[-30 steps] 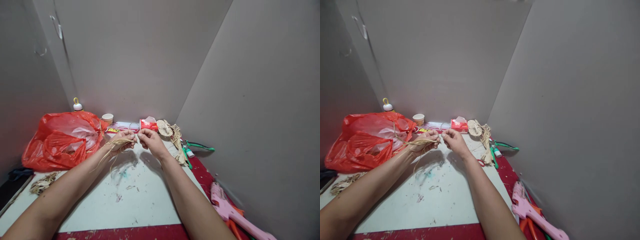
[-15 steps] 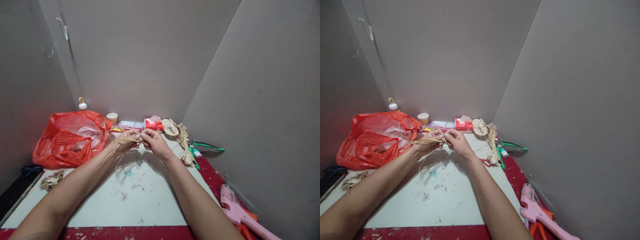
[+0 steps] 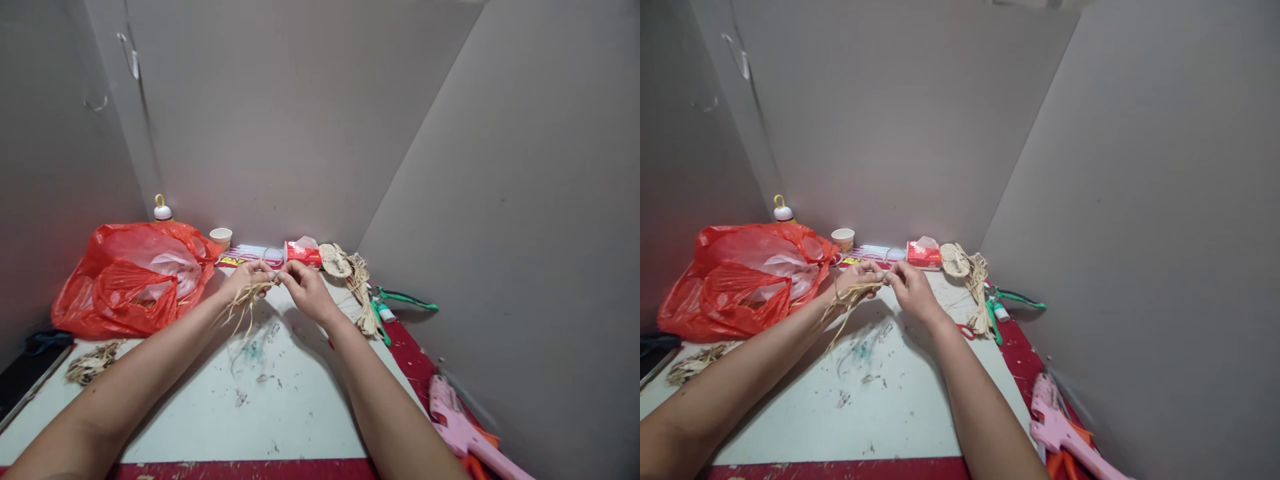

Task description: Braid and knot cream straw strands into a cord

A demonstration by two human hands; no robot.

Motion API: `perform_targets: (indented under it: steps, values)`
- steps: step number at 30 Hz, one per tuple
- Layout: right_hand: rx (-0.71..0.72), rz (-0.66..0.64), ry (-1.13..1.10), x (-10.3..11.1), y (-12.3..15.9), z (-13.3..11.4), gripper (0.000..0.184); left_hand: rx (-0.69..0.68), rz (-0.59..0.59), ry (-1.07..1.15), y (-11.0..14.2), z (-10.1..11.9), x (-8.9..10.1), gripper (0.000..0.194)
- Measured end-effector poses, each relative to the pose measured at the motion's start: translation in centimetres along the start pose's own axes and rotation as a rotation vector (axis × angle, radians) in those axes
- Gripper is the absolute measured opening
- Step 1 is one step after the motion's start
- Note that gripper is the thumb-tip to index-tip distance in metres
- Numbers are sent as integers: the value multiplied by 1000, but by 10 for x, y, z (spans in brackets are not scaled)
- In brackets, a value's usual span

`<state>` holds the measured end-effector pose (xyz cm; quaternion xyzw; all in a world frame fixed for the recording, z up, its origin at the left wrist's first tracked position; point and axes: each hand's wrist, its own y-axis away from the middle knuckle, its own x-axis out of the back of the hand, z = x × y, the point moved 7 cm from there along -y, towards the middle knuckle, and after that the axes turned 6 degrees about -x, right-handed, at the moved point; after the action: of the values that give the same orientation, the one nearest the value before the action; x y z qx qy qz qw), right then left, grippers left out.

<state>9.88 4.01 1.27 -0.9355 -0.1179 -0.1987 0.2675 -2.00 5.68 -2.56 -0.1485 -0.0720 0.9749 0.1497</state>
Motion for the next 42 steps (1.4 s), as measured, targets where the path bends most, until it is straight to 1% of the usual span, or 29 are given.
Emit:
perform_targets:
  steps: [5, 10, 13, 16, 19, 21, 23, 24, 26, 28, 32, 35, 38, 40, 42]
  values:
    - [95, 45, 215, -1, 2, -7, 15, -16, 19, -24, 1, 1, 5, 43]
    - [161, 58, 402, -3, 6, -12, 12, -4, 47, 43, 5, 4, 2, 34]
    - [196, 58, 474, -5, 8, -12, 12, 6, 59, 64, 7, 4, 2, 35]
    - [216, 66, 493, -4, 9, -12, 12, 17, 67, 61, 6, 3, 3, 36]
    - [209, 59, 389, -1, 8, -13, 14, 4, 45, 50, 5, 5, 1, 35]
    - [157, 99, 214, 5, 5, -12, 14, -18, -2, 35, 5, 8, -2, 33]
    - [51, 151, -4, 11, 3, -5, 16, -40, -67, 23, 6, 11, -7, 31]
    - [-12, 149, -108, 10, 1, 0, 20, -51, -103, 19, 7, 12, -9, 30]
    - [-121, 88, -274, 4, -1, 9, 29, -76, -162, 4, 8, 15, -14, 29]
    - [-182, 32, -366, -3, -2, 15, 31, -114, -186, -38, 9, 17, -18, 29]
    - [-238, 38, -429, -6, -2, 20, 25, -230, -154, -177, 10, 24, -20, 24]
    - [-271, 61, -456, -4, -3, 22, 22, -389, -90, -371, 12, 35, -18, 18]
    - [-299, 68, -453, 0, -2, 20, 18, -557, -38, -700, 20, 47, -19, 11]
    - [-322, 35, -440, 1, -2, 20, 17, -651, -31, -901, 26, 52, -24, 12]
    - [-342, -20, -436, 1, -1, 20, 17, -723, -28, -1026, 31, 54, -28, 14]
